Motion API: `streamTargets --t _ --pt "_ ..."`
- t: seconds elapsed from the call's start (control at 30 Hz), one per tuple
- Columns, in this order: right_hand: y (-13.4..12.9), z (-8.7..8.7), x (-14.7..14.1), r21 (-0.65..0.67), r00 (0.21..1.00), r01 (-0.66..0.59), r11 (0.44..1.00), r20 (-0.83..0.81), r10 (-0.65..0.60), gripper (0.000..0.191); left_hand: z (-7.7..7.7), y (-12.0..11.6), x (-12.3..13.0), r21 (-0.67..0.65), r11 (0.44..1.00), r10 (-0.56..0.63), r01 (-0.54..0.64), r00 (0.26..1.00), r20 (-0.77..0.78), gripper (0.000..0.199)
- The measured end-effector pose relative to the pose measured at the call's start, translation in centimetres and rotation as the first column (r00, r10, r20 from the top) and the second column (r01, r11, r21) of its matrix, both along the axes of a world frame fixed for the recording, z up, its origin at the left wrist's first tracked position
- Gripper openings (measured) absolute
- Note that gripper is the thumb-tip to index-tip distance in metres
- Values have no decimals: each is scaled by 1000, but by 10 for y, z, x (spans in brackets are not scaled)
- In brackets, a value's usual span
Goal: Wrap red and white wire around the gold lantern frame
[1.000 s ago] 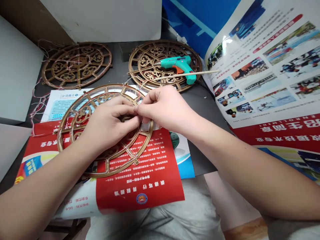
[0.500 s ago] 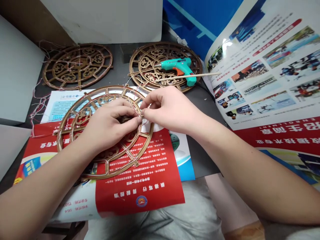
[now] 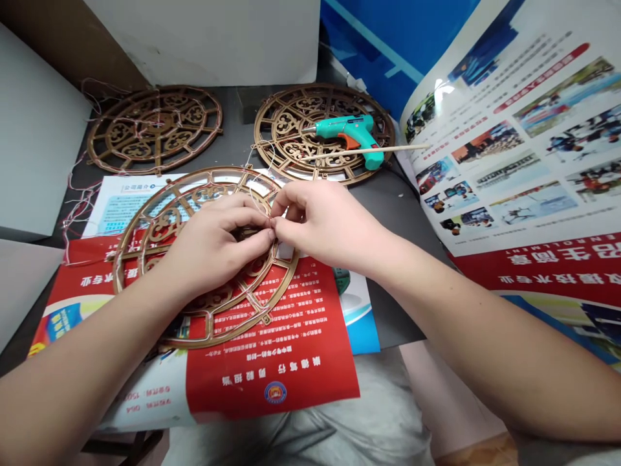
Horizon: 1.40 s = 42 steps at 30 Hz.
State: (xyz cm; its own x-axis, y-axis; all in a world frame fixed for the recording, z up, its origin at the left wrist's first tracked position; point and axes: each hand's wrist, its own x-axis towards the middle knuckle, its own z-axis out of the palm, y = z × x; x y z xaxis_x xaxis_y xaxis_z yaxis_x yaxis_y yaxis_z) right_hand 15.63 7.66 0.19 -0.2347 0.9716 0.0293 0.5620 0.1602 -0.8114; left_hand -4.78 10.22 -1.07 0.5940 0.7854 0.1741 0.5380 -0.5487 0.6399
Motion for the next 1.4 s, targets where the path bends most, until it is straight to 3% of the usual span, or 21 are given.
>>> streamTargets --t 0.33,0.67,1.17,1.4 --pt "0 4 -2 -20 997 16 1000 71 -14 5 2 0 0 -47 999 4 -3 1000 5 16" --pt "-1 4 -1 77 986 -36 996 166 23 7 2 2 -1 -32 999 -42 42 999 6 20" --pt "2 2 2 -110 1000 -18 994 12 20 8 2 1 -2 -17 998 -61 61 998 -6 22" --pt "4 -3 5 -184 997 -22 983 -81 8 10 5 0 -6 37 999 -24 23 999 38 10"
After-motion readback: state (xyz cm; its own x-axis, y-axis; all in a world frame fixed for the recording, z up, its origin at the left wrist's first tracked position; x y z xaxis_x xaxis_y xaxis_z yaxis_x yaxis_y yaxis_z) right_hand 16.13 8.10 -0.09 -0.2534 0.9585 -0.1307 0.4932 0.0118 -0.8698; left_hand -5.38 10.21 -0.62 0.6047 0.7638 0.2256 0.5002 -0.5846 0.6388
